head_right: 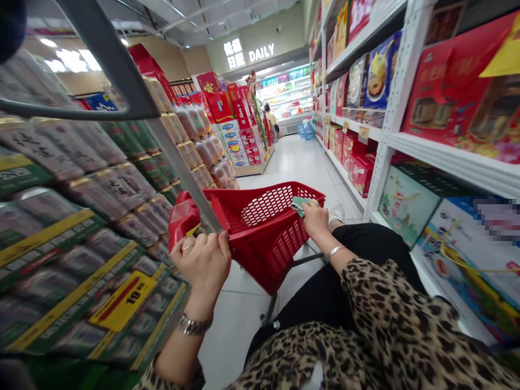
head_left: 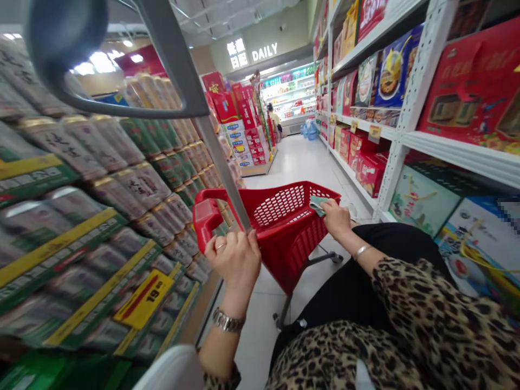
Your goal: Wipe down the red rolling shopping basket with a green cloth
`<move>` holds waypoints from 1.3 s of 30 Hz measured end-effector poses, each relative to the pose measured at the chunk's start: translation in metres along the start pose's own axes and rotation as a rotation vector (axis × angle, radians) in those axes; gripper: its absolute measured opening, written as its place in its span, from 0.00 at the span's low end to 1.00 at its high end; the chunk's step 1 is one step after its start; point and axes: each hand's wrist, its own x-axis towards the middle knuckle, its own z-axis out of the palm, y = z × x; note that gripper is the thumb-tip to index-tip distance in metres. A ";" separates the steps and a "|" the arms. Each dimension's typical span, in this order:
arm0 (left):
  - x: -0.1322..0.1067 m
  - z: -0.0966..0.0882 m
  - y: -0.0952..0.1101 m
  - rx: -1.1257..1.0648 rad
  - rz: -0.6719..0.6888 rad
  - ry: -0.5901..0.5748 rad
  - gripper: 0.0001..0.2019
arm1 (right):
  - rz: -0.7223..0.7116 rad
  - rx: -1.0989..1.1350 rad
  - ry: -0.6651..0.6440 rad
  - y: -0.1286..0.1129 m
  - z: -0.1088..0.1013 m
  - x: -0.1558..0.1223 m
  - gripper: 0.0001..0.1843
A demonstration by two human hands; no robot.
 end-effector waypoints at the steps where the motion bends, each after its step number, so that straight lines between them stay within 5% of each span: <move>1: 0.000 0.000 0.002 0.024 -0.008 -0.008 0.21 | -0.020 0.000 0.005 -0.006 0.001 -0.007 0.23; 11: 0.004 -0.001 0.036 -0.036 -0.033 -0.113 0.17 | -0.244 0.244 0.236 -0.069 -0.002 -0.059 0.31; 16: -0.003 -0.007 0.051 -0.356 0.058 0.070 0.15 | -0.266 0.361 0.357 -0.056 -0.004 -0.057 0.30; 22: 0.044 0.001 0.010 -0.586 0.034 0.055 0.15 | -0.245 0.426 0.355 -0.029 -0.002 -0.043 0.30; 27: 0.085 0.036 -0.029 -0.481 -0.023 -0.286 0.18 | -0.202 0.458 0.349 -0.032 -0.016 -0.042 0.31; 30: 0.087 0.051 -0.027 -0.485 -0.023 -0.375 0.20 | -0.196 0.519 0.350 -0.042 -0.028 -0.047 0.29; 39: 0.078 0.046 0.018 -0.473 -0.123 -0.257 0.20 | -0.105 0.657 0.443 -0.054 -0.063 -0.079 0.21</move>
